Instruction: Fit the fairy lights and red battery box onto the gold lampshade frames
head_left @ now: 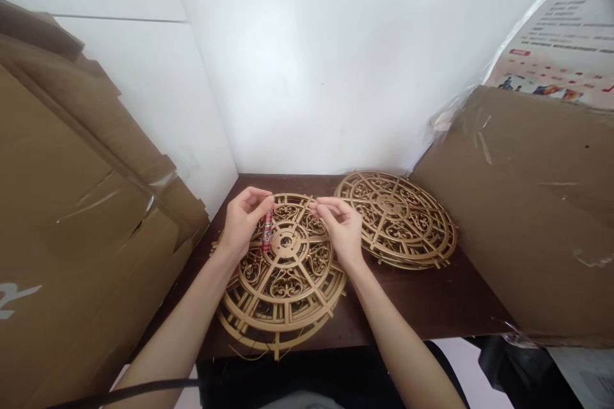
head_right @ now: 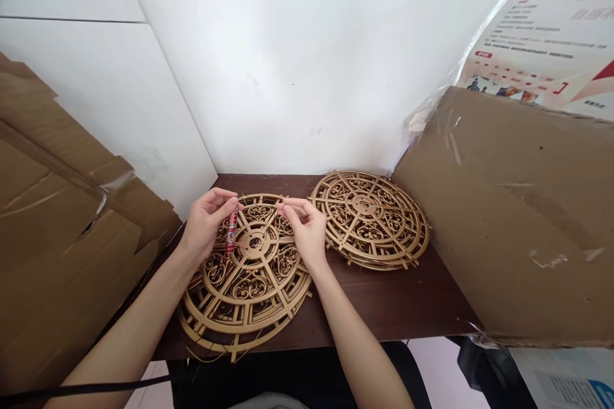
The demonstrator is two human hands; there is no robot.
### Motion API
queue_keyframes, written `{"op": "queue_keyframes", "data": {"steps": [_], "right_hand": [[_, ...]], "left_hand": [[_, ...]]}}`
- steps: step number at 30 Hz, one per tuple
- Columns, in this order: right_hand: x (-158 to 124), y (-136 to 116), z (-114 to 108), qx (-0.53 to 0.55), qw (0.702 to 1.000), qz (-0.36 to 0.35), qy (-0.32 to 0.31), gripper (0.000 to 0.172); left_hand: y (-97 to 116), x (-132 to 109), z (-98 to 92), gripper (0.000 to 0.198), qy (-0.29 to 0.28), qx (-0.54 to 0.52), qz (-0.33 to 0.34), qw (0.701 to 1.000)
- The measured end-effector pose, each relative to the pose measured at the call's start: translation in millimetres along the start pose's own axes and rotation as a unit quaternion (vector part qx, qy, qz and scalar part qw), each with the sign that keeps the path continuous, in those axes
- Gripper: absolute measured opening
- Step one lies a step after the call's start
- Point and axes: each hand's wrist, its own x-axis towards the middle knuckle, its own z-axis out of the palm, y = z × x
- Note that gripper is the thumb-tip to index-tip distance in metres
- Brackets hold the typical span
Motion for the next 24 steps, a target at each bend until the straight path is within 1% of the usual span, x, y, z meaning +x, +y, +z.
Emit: {"op": "queue_keyframes", "data": {"steps": [2,5,7,9,12,16,20,24], "right_hand": [[0,2,-1,-0.019,1.000,-0.006,-0.004,0.014],[4,3,-1,-0.078,0.996,-0.034,-0.011,0.011],[8,2,2,-0.108,0.993,-0.052,-0.020,0.009],[13,0,8,-0.116,0.991,-0.053,-0.035,0.008],[16,0,19,-0.113,0.990,-0.037,-0.077,0.008],[10,4,28,-0.103,0.987,-0.043,-0.116,0.005],[2,4,25,-0.101,0.983,-0.047,-0.143,0.004],[-4,1,22,-0.127,0.976,-0.074,-0.161,0.004]], "left_hand": [[1,8,1.2,0.029,-0.009,-0.019,-0.043,0.999],[0,21,6.0,0.033,-0.027,-0.049,-0.100,0.993],[-3,30,10.3,0.035,-0.018,-0.074,-0.128,0.989],[-7,38,13.5,0.036,-0.001,-0.104,-0.154,0.982],[-14,43,13.5,0.035,0.029,-0.134,-0.159,0.978],[-20,41,8.2,0.036,0.054,-0.127,-0.163,0.977],[-22,38,6.1,0.035,0.061,-0.129,-0.165,0.976],[-23,38,7.7,0.033,0.072,-0.136,-0.161,0.975]]}}
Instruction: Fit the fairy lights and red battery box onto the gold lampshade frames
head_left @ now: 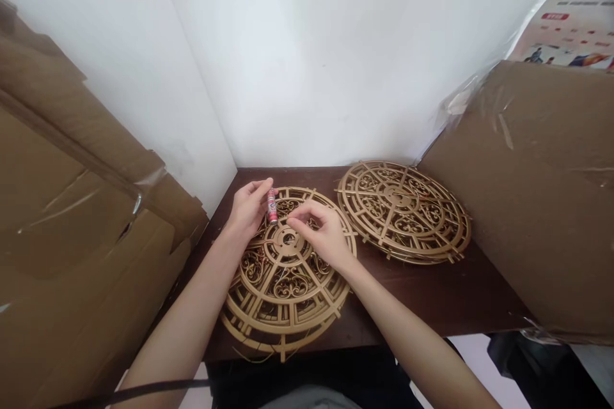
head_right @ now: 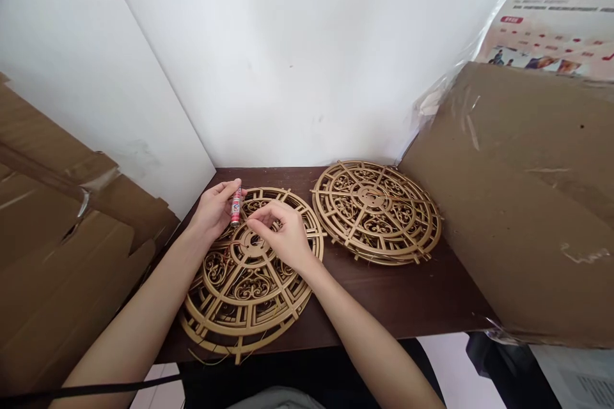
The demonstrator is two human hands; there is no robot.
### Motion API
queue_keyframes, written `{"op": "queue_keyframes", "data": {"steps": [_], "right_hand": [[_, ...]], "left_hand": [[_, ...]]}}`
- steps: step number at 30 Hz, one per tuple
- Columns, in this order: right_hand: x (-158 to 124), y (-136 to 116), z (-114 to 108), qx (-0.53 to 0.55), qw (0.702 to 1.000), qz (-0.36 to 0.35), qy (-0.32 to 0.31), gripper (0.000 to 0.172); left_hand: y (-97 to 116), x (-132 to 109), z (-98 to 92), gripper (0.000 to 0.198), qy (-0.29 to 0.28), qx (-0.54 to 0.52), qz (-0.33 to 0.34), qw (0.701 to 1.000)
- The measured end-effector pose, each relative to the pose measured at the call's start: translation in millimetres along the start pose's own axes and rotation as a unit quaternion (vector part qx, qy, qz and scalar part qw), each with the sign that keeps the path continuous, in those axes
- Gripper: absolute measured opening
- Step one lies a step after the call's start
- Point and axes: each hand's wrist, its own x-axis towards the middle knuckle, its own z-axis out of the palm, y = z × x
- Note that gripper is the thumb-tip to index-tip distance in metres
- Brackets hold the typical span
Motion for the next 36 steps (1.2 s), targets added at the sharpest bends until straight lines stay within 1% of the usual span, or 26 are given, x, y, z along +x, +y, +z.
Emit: {"op": "queue_keyframes", "data": {"steps": [3,6,12,16,20,24,29,31,34,36], "right_hand": [[-2.3,-0.5,1.8,-0.041,0.999,-0.027,-0.007,0.005],[-3.5,0.6,3.8,-0.072,0.996,-0.046,-0.013,0.006],[-4.0,0.2,4.2,-0.088,0.994,-0.070,-0.012,0.006],[-3.9,-0.2,4.2,-0.099,0.993,-0.064,0.003,0.007],[-3.5,1.5,3.8,-0.109,0.992,-0.055,0.015,0.008],[-3.2,1.2,3.7,-0.110,0.993,-0.049,0.013,0.008],[-3.3,-1.7,4.4,-0.112,0.993,-0.044,0.013,0.008],[-3.8,-1.8,4.6,-0.108,0.993,-0.041,0.009,0.006],[-5.2,-0.4,4.5,-0.091,0.995,-0.037,-0.014,0.002],[-6.1,1.0,4.4,-0.078,0.996,-0.042,-0.031,0.010]], "left_hand": [[-0.8,-1.1,1.2,0.032,0.001,-0.006,0.004,1.000],[-1.3,-2.9,2.6,0.031,-0.010,-0.001,0.004,1.000],[-2.1,-3.7,5.4,0.032,-0.009,-0.005,0.001,1.000],[-3.4,-2.9,4.1,0.034,-0.008,-0.005,0.007,1.000],[-4.9,-2.2,3.4,0.034,-0.003,0.004,0.028,1.000],[-5.3,-2.0,3.9,0.033,-0.001,0.014,0.039,0.999],[-5.4,-2.0,3.1,0.033,-0.011,0.031,0.037,0.999],[-5.4,-2.4,2.7,0.034,-0.013,0.034,0.036,0.999],[-5.3,-3.8,2.9,0.034,-0.024,0.040,0.033,0.998],[-5.0,-5.2,3.4,0.034,-0.034,0.046,0.030,0.998]]}}
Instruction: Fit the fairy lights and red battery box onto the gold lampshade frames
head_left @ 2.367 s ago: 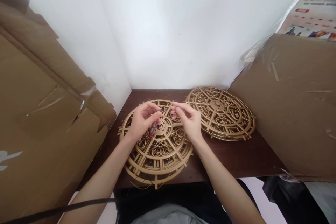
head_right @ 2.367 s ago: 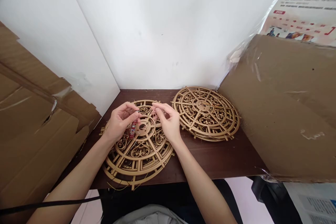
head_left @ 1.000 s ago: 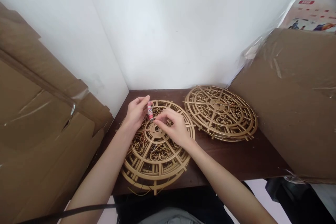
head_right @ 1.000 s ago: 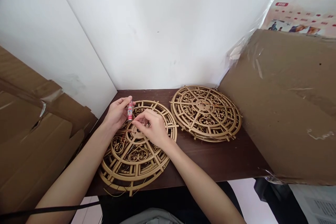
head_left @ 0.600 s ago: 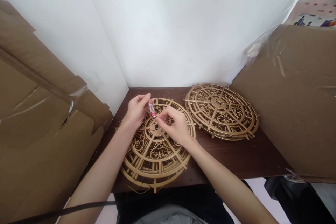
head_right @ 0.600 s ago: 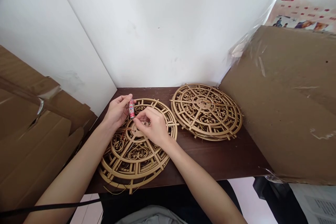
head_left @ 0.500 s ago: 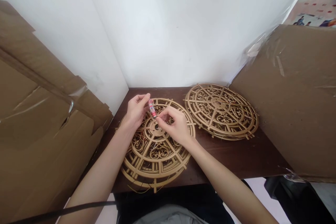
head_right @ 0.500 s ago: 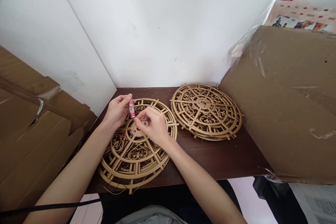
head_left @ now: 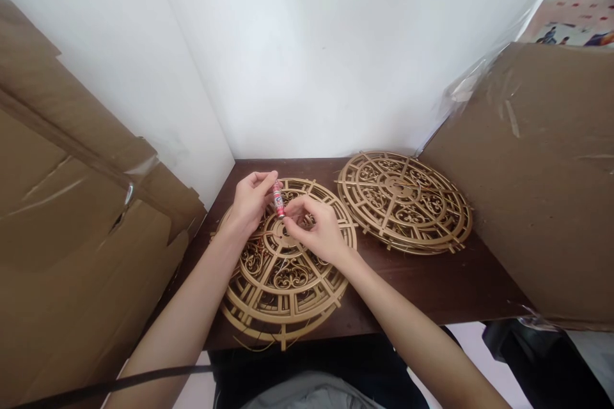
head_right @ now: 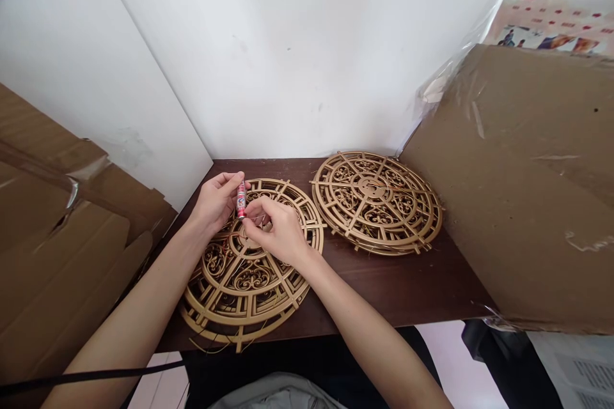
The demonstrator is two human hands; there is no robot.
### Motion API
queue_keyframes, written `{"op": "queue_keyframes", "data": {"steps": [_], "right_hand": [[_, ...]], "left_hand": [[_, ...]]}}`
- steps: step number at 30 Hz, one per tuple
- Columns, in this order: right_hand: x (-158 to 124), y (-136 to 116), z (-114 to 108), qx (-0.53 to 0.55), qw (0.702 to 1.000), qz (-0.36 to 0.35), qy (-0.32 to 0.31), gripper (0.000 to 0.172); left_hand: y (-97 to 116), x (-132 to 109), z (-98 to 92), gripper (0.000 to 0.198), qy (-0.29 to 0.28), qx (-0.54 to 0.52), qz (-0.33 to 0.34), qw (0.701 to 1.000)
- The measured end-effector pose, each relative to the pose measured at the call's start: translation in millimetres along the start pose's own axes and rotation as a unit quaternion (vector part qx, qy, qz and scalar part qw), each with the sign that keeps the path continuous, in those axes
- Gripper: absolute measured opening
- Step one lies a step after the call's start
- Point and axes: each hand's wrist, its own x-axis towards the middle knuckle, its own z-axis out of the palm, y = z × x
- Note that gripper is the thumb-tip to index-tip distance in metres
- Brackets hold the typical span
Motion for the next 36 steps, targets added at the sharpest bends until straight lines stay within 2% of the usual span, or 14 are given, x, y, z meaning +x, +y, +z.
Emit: {"op": "queue_keyframes", "data": {"steps": [3,8,30,36], "right_hand": [[-0.9,2.3,0.3,-0.006,0.999,-0.030,-0.011,0.019],[-1.0,4.7,0.9,-0.027,0.997,-0.074,-0.022,0.023],[-1.4,5.9,2.4,-0.021,0.997,-0.070,-0.021,0.021],[-1.3,7.5,3.6,-0.038,0.992,-0.118,-0.014,0.016]], "left_hand": [[1.0,-1.9,1.0,0.034,-0.011,0.005,-0.004,1.000],[2.5,-3.8,2.2,0.033,-0.013,0.018,-0.015,1.000],[2.3,-5.9,3.2,0.033,-0.019,0.043,0.003,0.999],[2.1,-6.2,4.6,0.033,-0.023,0.052,0.004,0.998]]}}
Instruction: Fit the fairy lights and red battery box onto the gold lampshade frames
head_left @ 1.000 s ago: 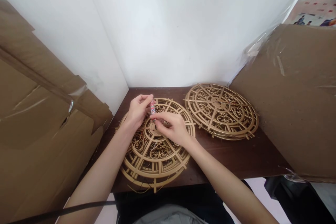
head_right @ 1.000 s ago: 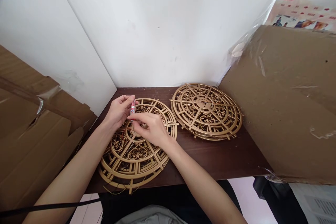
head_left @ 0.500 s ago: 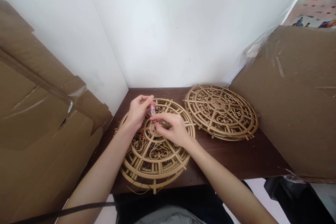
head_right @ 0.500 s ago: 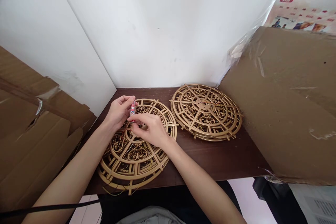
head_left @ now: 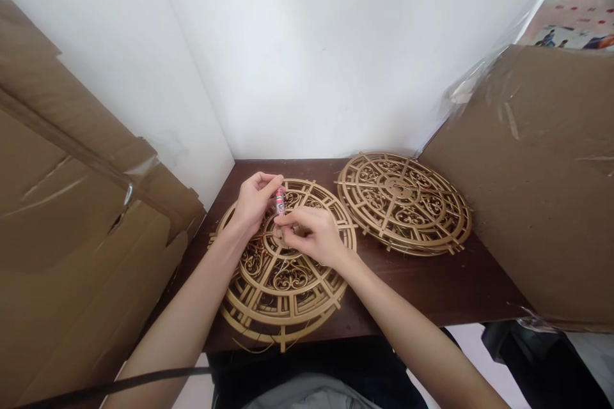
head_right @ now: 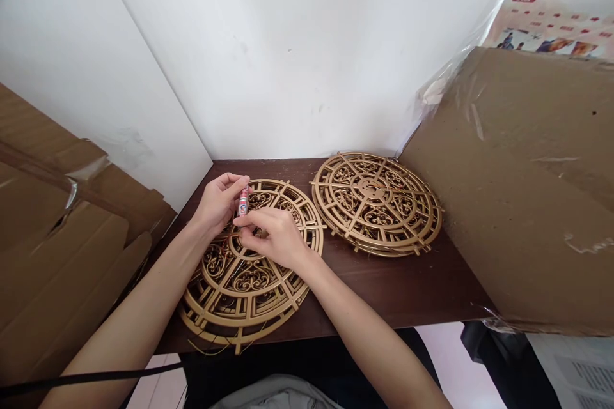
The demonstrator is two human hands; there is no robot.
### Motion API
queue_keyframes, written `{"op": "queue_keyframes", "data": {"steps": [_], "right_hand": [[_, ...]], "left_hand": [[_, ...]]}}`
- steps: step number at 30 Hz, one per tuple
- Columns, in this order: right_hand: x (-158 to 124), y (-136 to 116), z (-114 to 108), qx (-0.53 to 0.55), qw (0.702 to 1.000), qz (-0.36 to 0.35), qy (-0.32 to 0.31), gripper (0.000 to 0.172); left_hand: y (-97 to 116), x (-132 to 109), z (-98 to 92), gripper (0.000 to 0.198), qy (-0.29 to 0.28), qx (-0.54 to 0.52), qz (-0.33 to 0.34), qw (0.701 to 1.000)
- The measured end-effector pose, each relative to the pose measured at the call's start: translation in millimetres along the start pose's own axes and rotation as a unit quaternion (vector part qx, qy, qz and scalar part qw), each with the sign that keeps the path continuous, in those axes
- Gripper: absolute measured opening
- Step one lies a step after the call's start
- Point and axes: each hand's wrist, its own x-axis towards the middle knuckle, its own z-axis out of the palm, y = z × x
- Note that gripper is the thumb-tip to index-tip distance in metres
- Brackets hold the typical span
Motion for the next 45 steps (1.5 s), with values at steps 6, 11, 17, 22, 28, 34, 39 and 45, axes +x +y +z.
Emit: {"op": "queue_keyframes", "data": {"steps": [6,11,17,22,28,34,39,45], "right_hand": [[0.8,-0.6,-0.8,-0.032,0.999,-0.002,-0.006,0.016],[0.2,-0.3,-0.6,-0.031,0.999,-0.013,-0.001,0.015],[-0.1,-0.4,-0.9,-0.038,0.999,-0.002,-0.007,0.016],[-1.1,1.2,-1.0,-0.027,0.999,0.003,-0.019,0.016],[-1.1,1.1,-0.7,-0.020,1.000,-0.002,-0.015,0.015],[1.0,-1.4,-2.6,-0.039,0.999,-0.024,-0.019,0.014],[0.7,-1.4,-1.6,-0.042,0.998,-0.039,-0.030,0.014],[0.0,0.5,-0.2,-0.038,0.998,-0.056,-0.012,0.013]], "left_hand": [[-1.5,0.2,-1.4,0.031,0.000,0.006,0.006,1.000],[-0.7,0.2,-0.8,0.031,-0.006,0.007,0.010,1.000],[-1.2,0.3,-0.9,0.031,-0.005,0.005,0.015,1.000],[-1.4,0.2,-0.9,0.031,-0.001,0.005,0.011,1.000],[-1.3,-0.2,-0.3,0.032,-0.003,0.001,0.019,1.000],[-1.5,-0.5,0.3,0.031,-0.002,0.004,0.025,1.000],[-1.7,-0.3,0.2,0.032,-0.013,-0.001,0.038,0.999],[-2.9,1.1,-0.9,0.033,-0.009,-0.002,0.045,0.999]]}}
